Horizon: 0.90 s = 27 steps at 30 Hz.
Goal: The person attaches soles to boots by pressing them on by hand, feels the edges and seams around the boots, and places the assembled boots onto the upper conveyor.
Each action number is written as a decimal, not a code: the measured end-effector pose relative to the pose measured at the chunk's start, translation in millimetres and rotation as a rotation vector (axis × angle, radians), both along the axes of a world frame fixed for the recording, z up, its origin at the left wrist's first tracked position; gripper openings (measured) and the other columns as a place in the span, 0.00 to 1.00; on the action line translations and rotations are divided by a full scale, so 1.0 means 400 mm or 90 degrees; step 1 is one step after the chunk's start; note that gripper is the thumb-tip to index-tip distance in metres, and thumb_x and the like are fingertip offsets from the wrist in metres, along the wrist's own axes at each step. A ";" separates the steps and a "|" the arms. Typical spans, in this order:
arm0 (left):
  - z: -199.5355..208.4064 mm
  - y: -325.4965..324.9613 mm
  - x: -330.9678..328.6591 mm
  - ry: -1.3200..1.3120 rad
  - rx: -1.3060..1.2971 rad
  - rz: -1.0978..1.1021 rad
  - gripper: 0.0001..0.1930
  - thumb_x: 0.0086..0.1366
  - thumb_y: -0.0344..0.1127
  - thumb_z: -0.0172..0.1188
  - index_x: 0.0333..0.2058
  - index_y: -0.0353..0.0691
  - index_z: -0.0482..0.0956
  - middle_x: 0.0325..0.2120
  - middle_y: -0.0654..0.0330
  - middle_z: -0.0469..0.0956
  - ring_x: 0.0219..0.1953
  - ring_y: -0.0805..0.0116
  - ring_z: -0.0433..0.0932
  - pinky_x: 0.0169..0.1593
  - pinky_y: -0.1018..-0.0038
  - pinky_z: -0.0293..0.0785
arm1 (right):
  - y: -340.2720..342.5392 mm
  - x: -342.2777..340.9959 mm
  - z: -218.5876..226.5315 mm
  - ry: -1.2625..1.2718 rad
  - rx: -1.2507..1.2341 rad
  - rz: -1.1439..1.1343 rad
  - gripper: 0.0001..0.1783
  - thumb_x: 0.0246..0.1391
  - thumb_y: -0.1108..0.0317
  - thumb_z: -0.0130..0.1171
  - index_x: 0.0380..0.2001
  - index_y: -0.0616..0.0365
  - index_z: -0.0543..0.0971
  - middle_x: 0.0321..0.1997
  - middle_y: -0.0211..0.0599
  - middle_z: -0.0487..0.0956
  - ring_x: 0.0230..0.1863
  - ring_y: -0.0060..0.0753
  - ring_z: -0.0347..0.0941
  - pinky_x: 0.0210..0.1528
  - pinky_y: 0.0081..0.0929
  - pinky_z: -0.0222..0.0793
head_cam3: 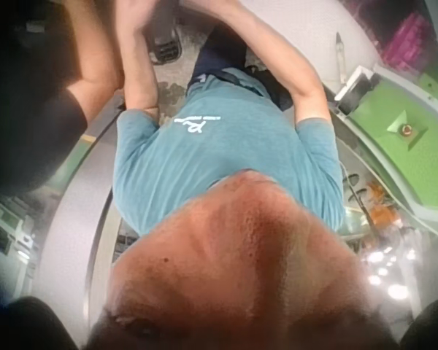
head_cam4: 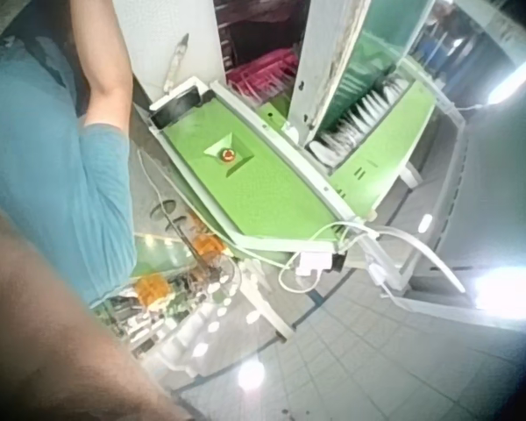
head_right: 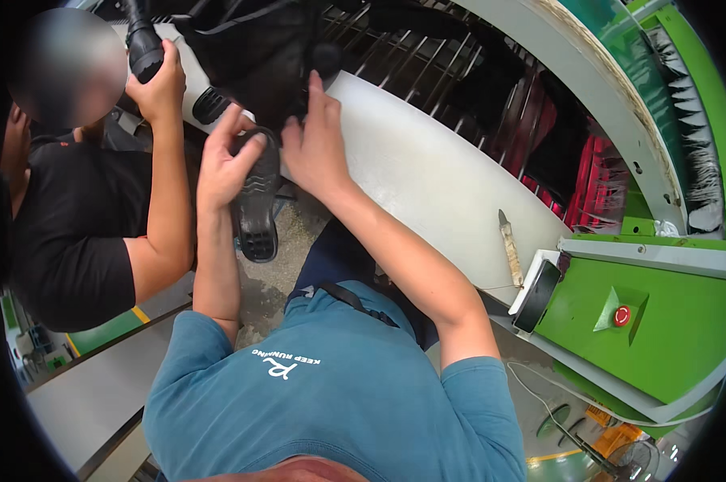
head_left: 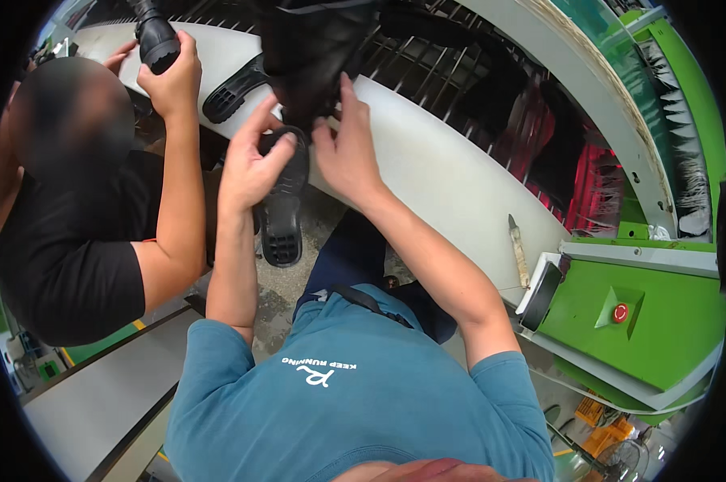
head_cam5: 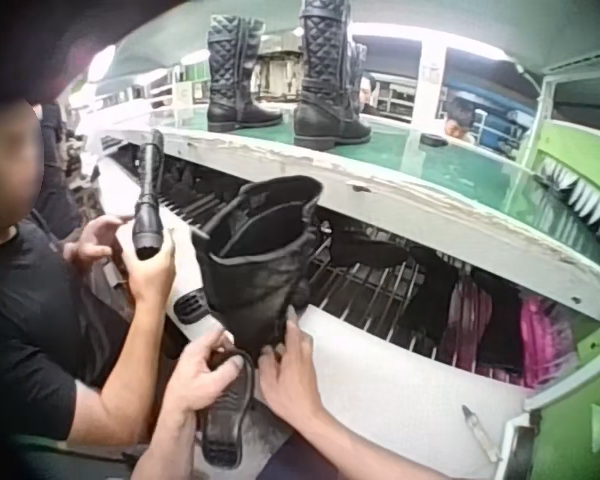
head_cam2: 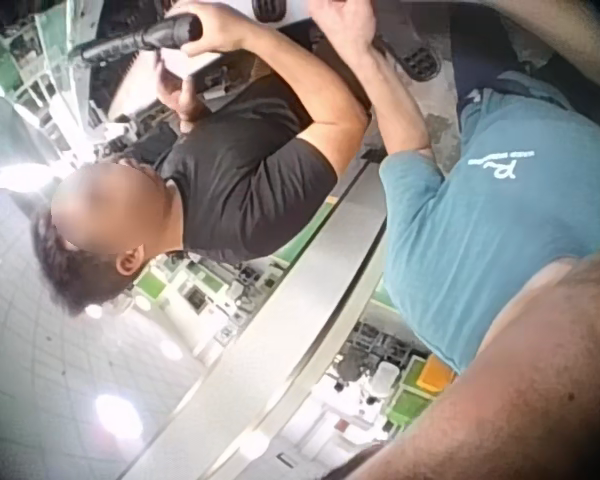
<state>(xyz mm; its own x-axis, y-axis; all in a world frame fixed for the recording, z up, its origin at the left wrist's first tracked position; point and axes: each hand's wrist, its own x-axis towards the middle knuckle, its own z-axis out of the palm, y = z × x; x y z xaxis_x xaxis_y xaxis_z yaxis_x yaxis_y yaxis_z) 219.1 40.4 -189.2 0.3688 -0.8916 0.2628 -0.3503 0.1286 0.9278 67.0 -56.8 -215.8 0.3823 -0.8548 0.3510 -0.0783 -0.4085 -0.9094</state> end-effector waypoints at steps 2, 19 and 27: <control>-0.014 0.002 0.038 -0.023 -0.014 0.044 0.32 0.70 0.26 0.66 0.72 0.31 0.72 0.38 0.65 0.77 0.42 0.79 0.75 0.48 0.78 0.74 | -0.002 -0.014 0.008 0.017 0.014 0.066 0.43 0.67 0.68 0.64 0.81 0.59 0.60 0.61 0.62 0.75 0.59 0.59 0.79 0.63 0.46 0.78; -0.061 -0.082 -0.291 0.209 -0.041 0.029 0.19 0.73 0.22 0.62 0.61 0.30 0.78 0.55 0.55 0.84 0.57 0.68 0.83 0.63 0.72 0.77 | -0.932 -0.568 -0.081 0.764 -0.244 -0.308 0.55 0.60 0.28 0.68 0.75 0.62 0.72 0.74 0.58 0.77 0.76 0.58 0.72 0.76 0.51 0.70; -0.175 -0.289 -0.346 0.247 0.075 -0.051 0.18 0.78 0.26 0.63 0.62 0.31 0.77 0.51 0.56 0.83 0.49 0.76 0.82 0.54 0.79 0.79 | -1.133 -0.566 -0.080 0.753 -0.314 -0.330 0.63 0.53 0.22 0.69 0.76 0.62 0.71 0.77 0.60 0.74 0.80 0.58 0.69 0.79 0.50 0.64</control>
<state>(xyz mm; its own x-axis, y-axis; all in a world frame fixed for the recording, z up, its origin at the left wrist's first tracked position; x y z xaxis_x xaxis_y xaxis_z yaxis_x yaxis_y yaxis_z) 80.5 -75.1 -259.3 0.3485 -0.9372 0.0131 0.0353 0.0271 0.9990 -159.2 -509.8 -247.8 0.3413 -0.8730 0.3485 -0.9352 -0.3527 0.0323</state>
